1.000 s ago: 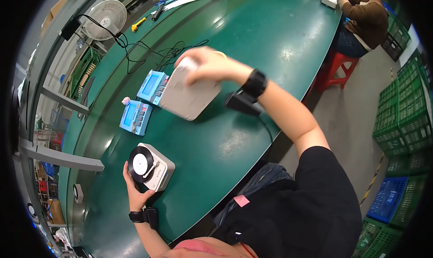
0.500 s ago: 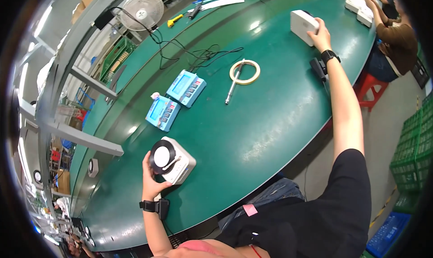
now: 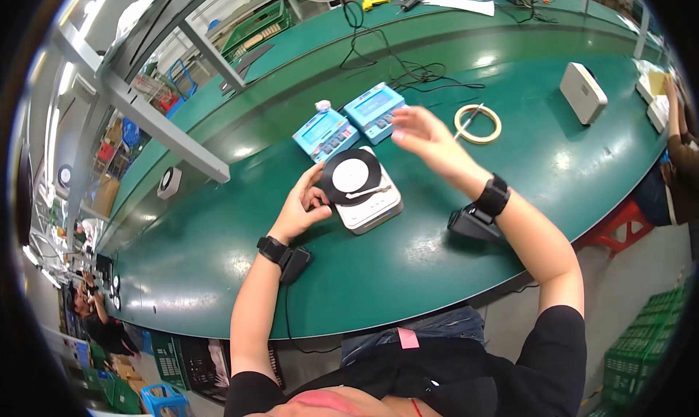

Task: The person picks up a record player, places it on the table, and presses its buttons. They then pick up another record player, place it next to the first one, and press buttons on both before moving them aside.

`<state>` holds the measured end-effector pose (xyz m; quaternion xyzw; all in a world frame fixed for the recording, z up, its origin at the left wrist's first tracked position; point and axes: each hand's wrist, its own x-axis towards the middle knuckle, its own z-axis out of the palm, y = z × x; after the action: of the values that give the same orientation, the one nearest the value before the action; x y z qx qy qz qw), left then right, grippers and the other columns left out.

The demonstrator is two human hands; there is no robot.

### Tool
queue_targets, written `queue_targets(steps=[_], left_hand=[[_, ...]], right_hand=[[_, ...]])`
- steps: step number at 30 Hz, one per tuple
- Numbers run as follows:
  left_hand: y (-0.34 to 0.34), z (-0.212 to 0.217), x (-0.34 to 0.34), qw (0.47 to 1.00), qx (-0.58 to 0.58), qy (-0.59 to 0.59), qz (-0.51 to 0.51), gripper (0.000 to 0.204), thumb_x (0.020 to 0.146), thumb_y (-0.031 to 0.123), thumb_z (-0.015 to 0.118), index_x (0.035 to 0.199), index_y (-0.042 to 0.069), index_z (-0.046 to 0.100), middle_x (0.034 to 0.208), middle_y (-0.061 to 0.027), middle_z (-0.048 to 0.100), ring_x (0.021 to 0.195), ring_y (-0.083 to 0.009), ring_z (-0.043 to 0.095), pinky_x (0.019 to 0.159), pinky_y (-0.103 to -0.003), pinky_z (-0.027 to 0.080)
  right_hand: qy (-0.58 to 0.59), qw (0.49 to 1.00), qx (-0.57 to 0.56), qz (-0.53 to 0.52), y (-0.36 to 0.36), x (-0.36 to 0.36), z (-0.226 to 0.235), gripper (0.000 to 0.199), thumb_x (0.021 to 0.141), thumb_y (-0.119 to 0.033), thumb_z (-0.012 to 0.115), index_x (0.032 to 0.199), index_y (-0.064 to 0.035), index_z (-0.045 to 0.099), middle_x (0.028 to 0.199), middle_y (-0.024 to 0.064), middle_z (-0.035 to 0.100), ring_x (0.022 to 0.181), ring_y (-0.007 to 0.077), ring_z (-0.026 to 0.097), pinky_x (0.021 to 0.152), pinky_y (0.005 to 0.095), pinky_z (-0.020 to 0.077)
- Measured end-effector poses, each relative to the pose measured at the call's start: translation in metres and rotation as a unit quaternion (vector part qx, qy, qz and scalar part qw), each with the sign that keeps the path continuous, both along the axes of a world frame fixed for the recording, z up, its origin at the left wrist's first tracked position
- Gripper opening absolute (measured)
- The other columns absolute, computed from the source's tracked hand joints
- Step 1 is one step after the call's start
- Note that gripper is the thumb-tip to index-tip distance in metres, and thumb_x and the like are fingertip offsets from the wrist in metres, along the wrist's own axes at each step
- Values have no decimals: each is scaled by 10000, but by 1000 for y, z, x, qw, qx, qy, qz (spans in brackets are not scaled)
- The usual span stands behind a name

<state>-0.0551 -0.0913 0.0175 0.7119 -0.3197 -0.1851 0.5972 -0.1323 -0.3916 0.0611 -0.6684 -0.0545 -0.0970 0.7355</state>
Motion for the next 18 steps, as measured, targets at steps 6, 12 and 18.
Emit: queue_targets(steps=[6,12,18], left_hand=[[10,-13,10,977,-165,135,33,565,811,69,693,1312,-3,443,1187,-125,543,845,-79,554,791,-214,462],[4,-7,6,984,-119,121,62,472,837,40,661,1265,-32,474,1149,-114,553,869,-73,565,807,-213,470],[3,-6,6,986,-103,114,58,437,838,18,654,1244,-31,499,1116,-100,560,857,-70,570,804,-206,471]], right_hand=[[9,995,-65,74,35,-5,-48,590,881,-158,613,1394,-53,341,1400,97,402,1328,214,357,1118,359,253],[24,987,-5,159,30,-3,-52,667,868,-145,621,1424,-26,272,1452,117,334,1364,217,303,1142,364,205],[3,983,-80,164,29,-2,-49,773,805,-94,686,1436,-17,246,1473,134,309,1375,215,288,1148,365,202]])
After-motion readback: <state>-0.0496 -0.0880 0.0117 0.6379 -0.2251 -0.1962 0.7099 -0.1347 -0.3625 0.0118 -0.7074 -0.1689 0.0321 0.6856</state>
